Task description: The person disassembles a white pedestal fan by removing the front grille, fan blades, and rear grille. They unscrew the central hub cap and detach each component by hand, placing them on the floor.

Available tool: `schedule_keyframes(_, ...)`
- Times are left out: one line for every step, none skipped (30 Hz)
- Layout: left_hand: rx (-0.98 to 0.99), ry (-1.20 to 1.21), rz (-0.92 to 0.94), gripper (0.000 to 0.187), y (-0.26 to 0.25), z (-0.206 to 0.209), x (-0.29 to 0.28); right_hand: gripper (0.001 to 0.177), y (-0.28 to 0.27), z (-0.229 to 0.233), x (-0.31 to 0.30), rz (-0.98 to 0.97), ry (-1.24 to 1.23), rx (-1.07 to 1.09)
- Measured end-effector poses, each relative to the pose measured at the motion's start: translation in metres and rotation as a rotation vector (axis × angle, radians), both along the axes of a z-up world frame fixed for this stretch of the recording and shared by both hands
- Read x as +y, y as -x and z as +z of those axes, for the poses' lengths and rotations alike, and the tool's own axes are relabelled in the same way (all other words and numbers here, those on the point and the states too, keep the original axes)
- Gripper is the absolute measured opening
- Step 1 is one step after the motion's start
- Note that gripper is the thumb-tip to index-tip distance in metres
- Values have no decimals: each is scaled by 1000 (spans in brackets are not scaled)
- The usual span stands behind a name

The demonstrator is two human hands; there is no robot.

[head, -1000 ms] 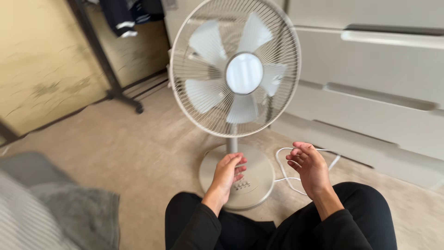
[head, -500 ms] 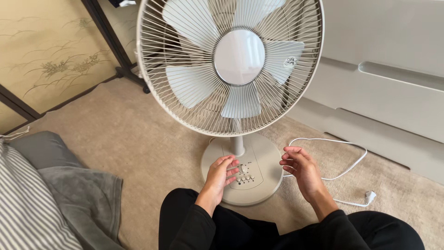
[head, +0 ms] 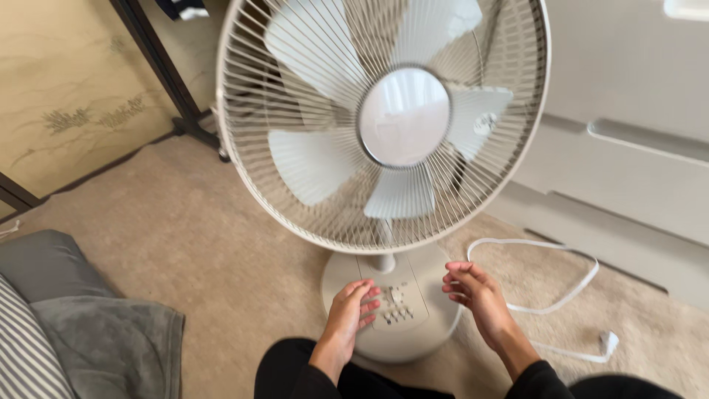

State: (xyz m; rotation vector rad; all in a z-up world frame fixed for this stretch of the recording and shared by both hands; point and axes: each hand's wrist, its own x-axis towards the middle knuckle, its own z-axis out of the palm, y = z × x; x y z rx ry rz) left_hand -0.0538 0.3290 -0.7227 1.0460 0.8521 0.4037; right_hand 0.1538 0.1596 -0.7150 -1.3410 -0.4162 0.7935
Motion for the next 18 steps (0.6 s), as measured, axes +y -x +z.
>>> schedule_keyframes(0, 4, 12, 39, 1, 0, 4, 26, -3, 5, 7, 3, 10, -14)
schedule_keyframes(-1, 7, 23, 39, 1, 1, 9, 26, -5, 10, 12, 6, 19, -28)
schedule_keyframes(-23, 3, 27, 40, -1, 3, 14, 26, -7, 17, 20, 9, 28, -42)
schedule_keyframes(-45, 0, 30, 40, -2, 6, 19, 25, -9, 23, 27, -10, -5, -79)
schedule_keyframes(-67, -5, 33, 41, -3, 10, 24, 25, -12, 31, 33, -29, -38, -116)
schedule_keyframes(-111, -16, 75, 42, -3, 15, 26, 24, -14, 38, 40, -48, -73, -152)
schedule_keyframes(-157, -29, 114, 44, -5, 23, 30, 23, -17, 47, 45, -111, -128, -137)
schedule_keyframes(-204, -41, 153, 46, -8, 34, 35, 24, -20, 54, 46, -174, -183, -121)
schedule_keyframes(-255, -31, 207, 48, -8, 47, 41, 26, -24, 62, 49, -237, -240, -104)
schedule_keyframes(-308, -19, 260, 51, -4, 61, 46, 26, -27, 68, 52, -285, -256, -111)
schedule_keyframes(-359, -6, 311, 53, 1, 76, 49, 26, -29, 74, 49, -333, -272, -117)
schedule_keyframes(-380, -14, 359, 54, 5, 92, 51, 27, -34, 81, 48, -382, -289, -121)
schedule_keyframes(-397, -14, 407, 55, 10, 106, 50, 27, -39, 87, 47, -400, -286, -155)
schedule_keyframes(-414, -15, 456, 57, 13, 121, 52, 27, -44, 93, 46, -418, -283, -188)
schedule_keyframes(-477, -46, 465, 56, 16, 132, 51, 27, -45, 95, 41, -434, -264, -215)
schedule_keyframes(-539, -77, 474, 57, 19, 144, 51, 25, -47, 100, 38, -452, -317, -237)
schedule_keyframes(-596, -109, 485, 58, 21, 154, 50, 23, -48, 106, 36, -467, -369, -255)
schedule_keyframes(-658, -154, 480, 56, 23, 163, 49, 21, -49, 112, 35, -483, -421, -273)
